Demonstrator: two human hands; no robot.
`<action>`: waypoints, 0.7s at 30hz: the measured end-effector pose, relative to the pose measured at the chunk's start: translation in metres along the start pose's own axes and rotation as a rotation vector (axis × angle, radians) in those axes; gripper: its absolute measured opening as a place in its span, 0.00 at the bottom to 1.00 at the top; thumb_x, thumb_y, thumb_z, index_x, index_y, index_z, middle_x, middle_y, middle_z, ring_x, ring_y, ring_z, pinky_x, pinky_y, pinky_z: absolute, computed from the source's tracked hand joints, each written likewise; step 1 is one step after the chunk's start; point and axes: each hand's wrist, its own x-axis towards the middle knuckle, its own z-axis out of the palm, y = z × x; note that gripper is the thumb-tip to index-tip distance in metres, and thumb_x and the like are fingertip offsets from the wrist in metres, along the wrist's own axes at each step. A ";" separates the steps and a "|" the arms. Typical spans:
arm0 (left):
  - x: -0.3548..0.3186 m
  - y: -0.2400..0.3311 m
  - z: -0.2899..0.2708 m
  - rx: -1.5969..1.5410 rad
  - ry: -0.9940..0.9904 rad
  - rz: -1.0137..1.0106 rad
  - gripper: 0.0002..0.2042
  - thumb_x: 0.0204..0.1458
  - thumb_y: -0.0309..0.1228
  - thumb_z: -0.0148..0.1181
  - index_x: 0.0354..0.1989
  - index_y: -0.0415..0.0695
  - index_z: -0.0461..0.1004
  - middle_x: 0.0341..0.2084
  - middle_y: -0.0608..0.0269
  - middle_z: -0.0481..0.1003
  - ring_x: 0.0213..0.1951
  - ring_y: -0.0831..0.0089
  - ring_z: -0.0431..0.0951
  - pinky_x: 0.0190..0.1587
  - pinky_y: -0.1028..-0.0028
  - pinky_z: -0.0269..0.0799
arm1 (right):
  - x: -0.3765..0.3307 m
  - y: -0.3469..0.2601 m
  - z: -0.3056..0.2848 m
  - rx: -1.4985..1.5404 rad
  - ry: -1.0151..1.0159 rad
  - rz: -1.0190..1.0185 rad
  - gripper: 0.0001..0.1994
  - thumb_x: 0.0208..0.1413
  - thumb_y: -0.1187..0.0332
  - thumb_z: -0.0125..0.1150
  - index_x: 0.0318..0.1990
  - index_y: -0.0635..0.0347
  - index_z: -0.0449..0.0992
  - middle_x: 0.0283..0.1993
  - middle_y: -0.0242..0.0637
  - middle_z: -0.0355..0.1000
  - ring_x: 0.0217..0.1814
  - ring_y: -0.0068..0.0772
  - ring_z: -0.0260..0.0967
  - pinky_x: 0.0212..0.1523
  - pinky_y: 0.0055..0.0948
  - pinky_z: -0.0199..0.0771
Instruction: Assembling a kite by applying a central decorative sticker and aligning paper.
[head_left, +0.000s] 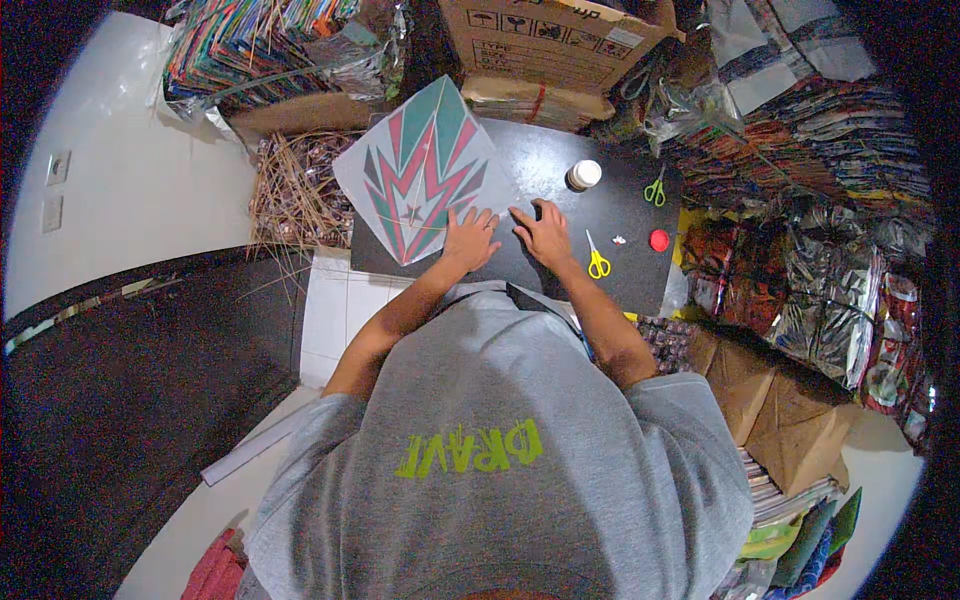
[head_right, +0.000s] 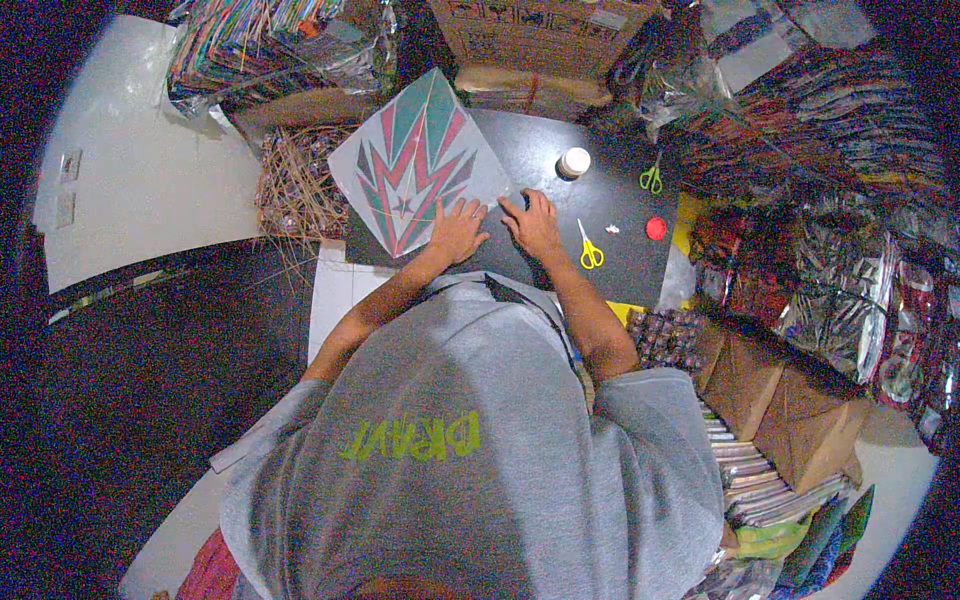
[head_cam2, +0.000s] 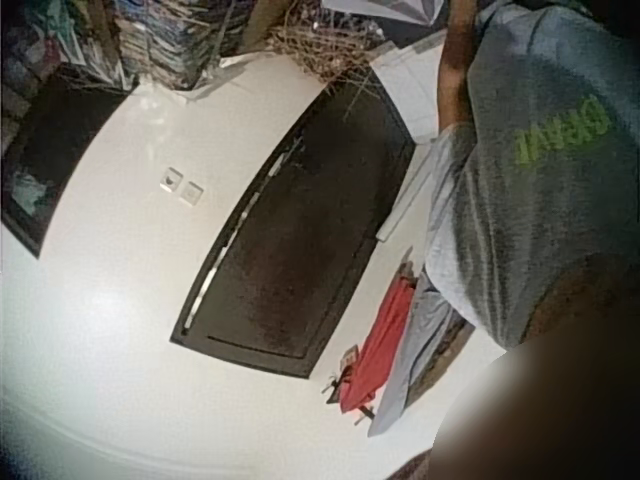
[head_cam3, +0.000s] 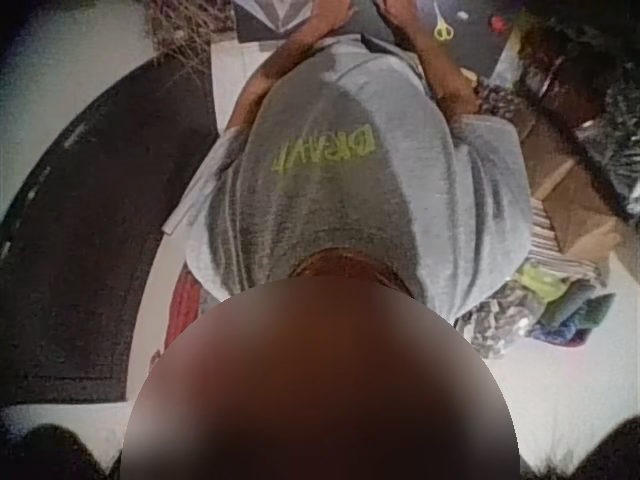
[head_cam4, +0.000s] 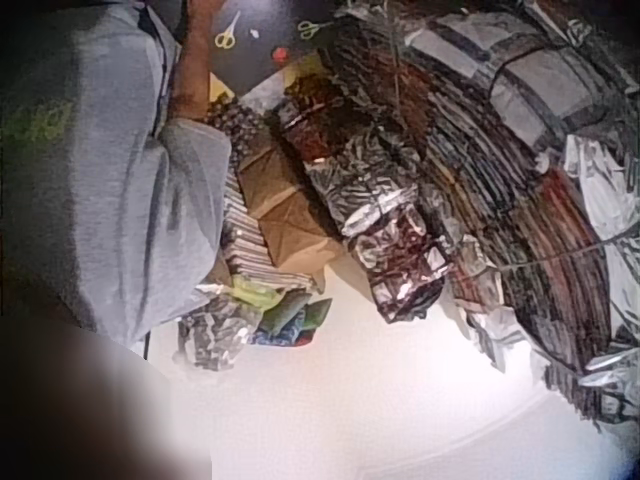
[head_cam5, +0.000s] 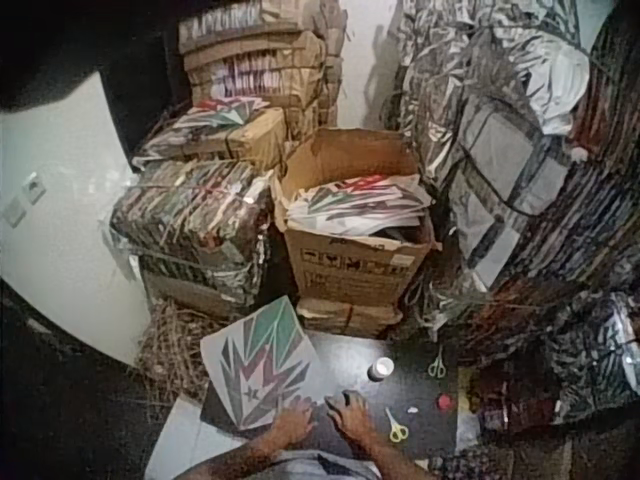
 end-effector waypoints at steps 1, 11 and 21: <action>0.000 0.000 -0.001 0.004 -0.007 0.002 0.31 0.59 0.53 0.57 0.68 0.52 0.65 0.66 0.66 0.65 0.69 0.62 0.61 0.66 0.31 0.49 | 0.000 0.000 0.000 -0.010 0.003 0.000 0.23 0.60 0.54 0.62 0.64 0.33 0.73 0.63 0.49 0.64 0.67 0.52 0.60 0.64 0.52 0.62; -0.002 0.000 -0.005 0.005 -0.002 0.012 0.31 0.60 0.53 0.56 0.69 0.53 0.65 0.66 0.67 0.64 0.68 0.63 0.61 0.65 0.31 0.50 | 0.004 0.002 -0.004 0.075 0.021 0.132 0.23 0.60 0.56 0.63 0.64 0.35 0.73 0.63 0.47 0.64 0.67 0.52 0.59 0.63 0.51 0.62; -0.002 0.001 -0.006 -0.026 -0.015 0.007 0.31 0.60 0.52 0.57 0.68 0.52 0.65 0.66 0.66 0.64 0.68 0.63 0.61 0.66 0.30 0.49 | 0.007 0.004 -0.003 0.041 0.032 0.149 0.23 0.60 0.55 0.63 0.64 0.35 0.74 0.63 0.46 0.64 0.67 0.53 0.59 0.63 0.53 0.63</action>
